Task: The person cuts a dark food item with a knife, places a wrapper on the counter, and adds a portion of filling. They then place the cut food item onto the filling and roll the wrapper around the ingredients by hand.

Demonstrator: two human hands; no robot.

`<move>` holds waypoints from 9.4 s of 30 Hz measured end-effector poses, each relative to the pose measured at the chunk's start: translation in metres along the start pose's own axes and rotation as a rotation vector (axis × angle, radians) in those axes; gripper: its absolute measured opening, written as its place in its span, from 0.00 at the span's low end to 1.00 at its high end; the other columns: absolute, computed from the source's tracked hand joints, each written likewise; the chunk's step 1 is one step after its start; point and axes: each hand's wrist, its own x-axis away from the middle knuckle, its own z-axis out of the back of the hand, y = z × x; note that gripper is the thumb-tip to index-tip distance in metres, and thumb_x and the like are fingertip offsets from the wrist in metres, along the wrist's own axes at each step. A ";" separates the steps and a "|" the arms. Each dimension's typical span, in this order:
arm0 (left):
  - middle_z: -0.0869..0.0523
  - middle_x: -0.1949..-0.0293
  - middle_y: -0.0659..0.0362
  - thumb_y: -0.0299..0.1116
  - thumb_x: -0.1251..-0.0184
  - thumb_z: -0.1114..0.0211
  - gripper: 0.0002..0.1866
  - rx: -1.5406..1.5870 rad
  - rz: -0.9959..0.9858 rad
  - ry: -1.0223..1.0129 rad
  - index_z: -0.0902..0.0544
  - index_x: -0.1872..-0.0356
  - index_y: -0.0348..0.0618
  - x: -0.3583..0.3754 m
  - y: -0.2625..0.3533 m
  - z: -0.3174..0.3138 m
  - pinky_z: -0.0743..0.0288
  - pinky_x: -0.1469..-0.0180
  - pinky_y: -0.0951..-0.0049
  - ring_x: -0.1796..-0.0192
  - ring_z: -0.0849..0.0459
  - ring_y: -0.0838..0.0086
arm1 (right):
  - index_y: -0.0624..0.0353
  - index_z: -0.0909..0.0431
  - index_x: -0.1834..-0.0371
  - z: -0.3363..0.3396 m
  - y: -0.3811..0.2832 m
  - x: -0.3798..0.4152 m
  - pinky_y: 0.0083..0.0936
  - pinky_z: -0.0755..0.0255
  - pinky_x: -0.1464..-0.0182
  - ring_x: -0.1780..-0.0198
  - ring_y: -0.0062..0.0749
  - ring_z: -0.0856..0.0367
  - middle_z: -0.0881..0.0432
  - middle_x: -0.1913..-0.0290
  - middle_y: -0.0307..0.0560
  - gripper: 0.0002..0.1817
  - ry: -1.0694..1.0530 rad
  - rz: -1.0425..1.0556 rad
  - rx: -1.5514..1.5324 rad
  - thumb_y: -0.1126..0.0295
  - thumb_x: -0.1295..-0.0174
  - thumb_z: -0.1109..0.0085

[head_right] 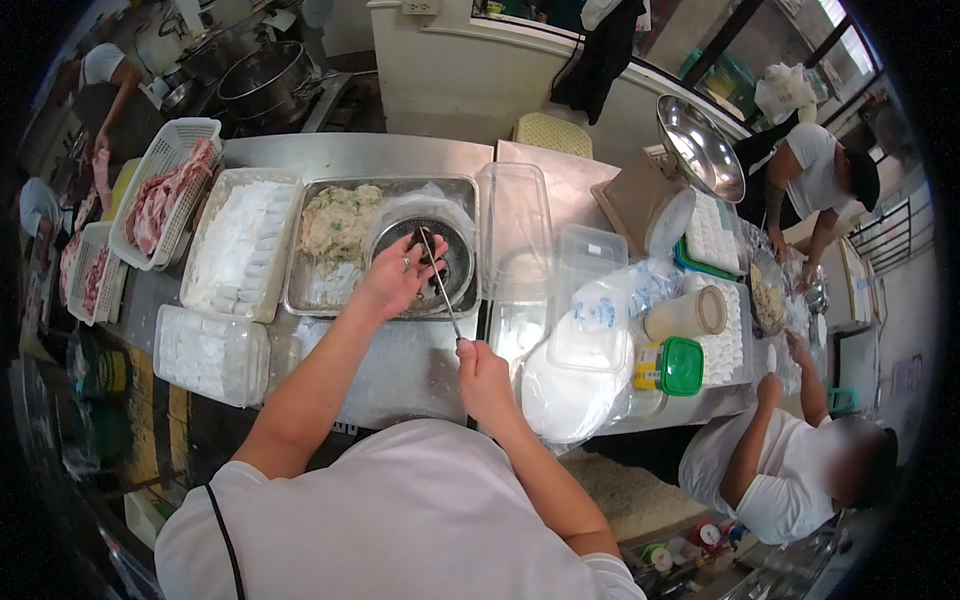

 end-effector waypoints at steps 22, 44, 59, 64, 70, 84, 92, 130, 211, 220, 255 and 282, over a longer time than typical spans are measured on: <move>0.15 0.46 0.57 0.29 0.14 0.48 0.11 -0.120 -0.092 0.054 0.21 0.41 0.38 0.012 -0.018 -0.025 0.19 0.36 0.66 0.41 0.15 0.70 | 0.68 0.23 0.64 -0.001 0.001 0.000 0.58 0.26 0.61 0.64 0.76 0.19 0.18 0.71 0.74 0.24 0.055 0.016 0.182 0.56 0.18 0.54; 0.14 0.48 0.55 0.33 0.16 0.43 0.12 -0.153 -0.039 0.123 0.21 0.43 0.35 0.007 -0.018 0.002 0.16 0.42 0.64 0.47 0.13 0.69 | 0.68 0.25 0.60 -0.009 -0.002 -0.010 0.57 0.22 0.61 0.64 0.69 0.16 0.16 0.67 0.70 0.22 0.020 0.124 0.497 0.56 0.18 0.53; 0.09 0.60 0.51 0.28 0.27 0.33 0.14 -1.139 -0.100 0.185 0.16 0.45 0.34 -0.001 -0.015 0.044 0.17 0.51 0.66 0.56 0.09 0.64 | 0.67 0.21 0.59 -0.001 0.003 -0.026 0.54 0.21 0.59 0.63 0.67 0.14 0.14 0.67 0.67 0.23 0.006 -0.050 0.467 0.55 0.19 0.51; 0.09 0.57 0.47 0.32 0.30 0.32 0.17 -1.588 -0.182 0.116 0.15 0.44 0.38 0.006 -0.007 0.029 0.17 0.46 0.61 0.53 0.09 0.59 | 0.65 0.21 0.59 0.007 0.025 -0.028 0.39 0.24 0.71 0.75 0.43 0.17 0.17 0.75 0.52 0.25 -0.148 -0.176 0.029 0.50 0.18 0.53; 0.12 0.46 0.49 0.48 0.16 0.46 0.23 -0.192 0.124 0.107 0.19 0.42 0.36 -0.002 -0.001 0.009 0.17 0.42 0.56 0.46 0.12 0.57 | 0.60 0.21 0.59 0.028 -0.003 -0.014 0.26 0.33 0.80 0.82 0.24 0.30 0.25 0.77 0.37 0.26 -0.408 -0.537 -0.642 0.47 0.17 0.56; 0.14 0.59 0.55 0.45 0.17 0.41 0.17 0.407 0.237 -0.045 0.20 0.53 0.40 0.008 0.002 0.007 0.15 0.45 0.60 0.55 0.14 0.63 | 0.60 0.24 0.58 0.024 -0.013 -0.010 0.26 0.34 0.80 0.82 0.25 0.31 0.25 0.76 0.37 0.25 -0.514 -0.631 -0.779 0.48 0.16 0.57; 0.15 0.58 0.55 0.37 0.16 0.44 0.11 0.451 0.226 -0.033 0.20 0.51 0.38 0.009 0.001 0.013 0.17 0.43 0.61 0.54 0.15 0.64 | 0.61 0.23 0.59 0.019 -0.018 -0.007 0.26 0.33 0.80 0.82 0.25 0.30 0.25 0.77 0.37 0.25 -0.462 -0.610 -0.714 0.49 0.16 0.56; 0.22 0.33 0.45 0.20 0.19 0.50 0.17 -0.027 0.006 -0.064 0.29 0.34 0.35 0.020 0.006 -0.007 0.22 0.28 0.60 0.32 0.18 0.58 | 0.68 0.20 0.63 0.000 -0.011 0.002 0.44 0.26 0.66 0.72 0.55 0.18 0.19 0.76 0.61 0.26 -0.019 -0.033 0.090 0.54 0.17 0.53; 0.18 0.42 0.51 0.21 0.20 0.46 0.14 0.006 -0.009 -0.029 0.27 0.37 0.36 0.023 -0.003 -0.016 0.19 0.34 0.61 0.38 0.16 0.61 | 0.67 0.24 0.62 0.002 -0.009 -0.002 0.59 0.25 0.61 0.64 0.74 0.17 0.17 0.70 0.72 0.22 0.013 0.030 0.328 0.57 0.18 0.52; 0.17 0.42 0.52 0.25 0.18 0.47 0.13 -0.003 -0.026 -0.033 0.25 0.38 0.35 0.024 -0.004 -0.001 0.21 0.32 0.54 0.38 0.16 0.60 | 0.67 0.24 0.62 -0.003 -0.005 -0.004 0.56 0.23 0.61 0.63 0.68 0.16 0.15 0.68 0.66 0.20 0.204 0.195 0.489 0.58 0.21 0.47; 0.11 0.53 0.68 0.42 0.22 0.35 0.18 0.298 0.187 -0.200 0.18 0.37 0.50 0.029 -0.009 0.006 0.17 0.52 0.71 0.55 0.13 0.79 | 0.59 0.22 0.52 0.007 0.039 -0.010 0.27 0.31 0.80 0.80 0.26 0.31 0.27 0.75 0.38 0.29 -1.111 -0.560 -1.651 0.43 0.16 0.64; 0.10 0.46 0.61 0.40 0.21 0.37 0.21 0.402 0.284 -0.232 0.20 0.34 0.43 0.028 -0.021 0.003 0.18 0.52 0.72 0.52 0.12 0.76 | 0.58 0.21 0.52 0.011 0.051 -0.012 0.27 0.31 0.79 0.79 0.26 0.32 0.29 0.75 0.38 0.31 -1.067 -0.536 -1.637 0.42 0.16 0.65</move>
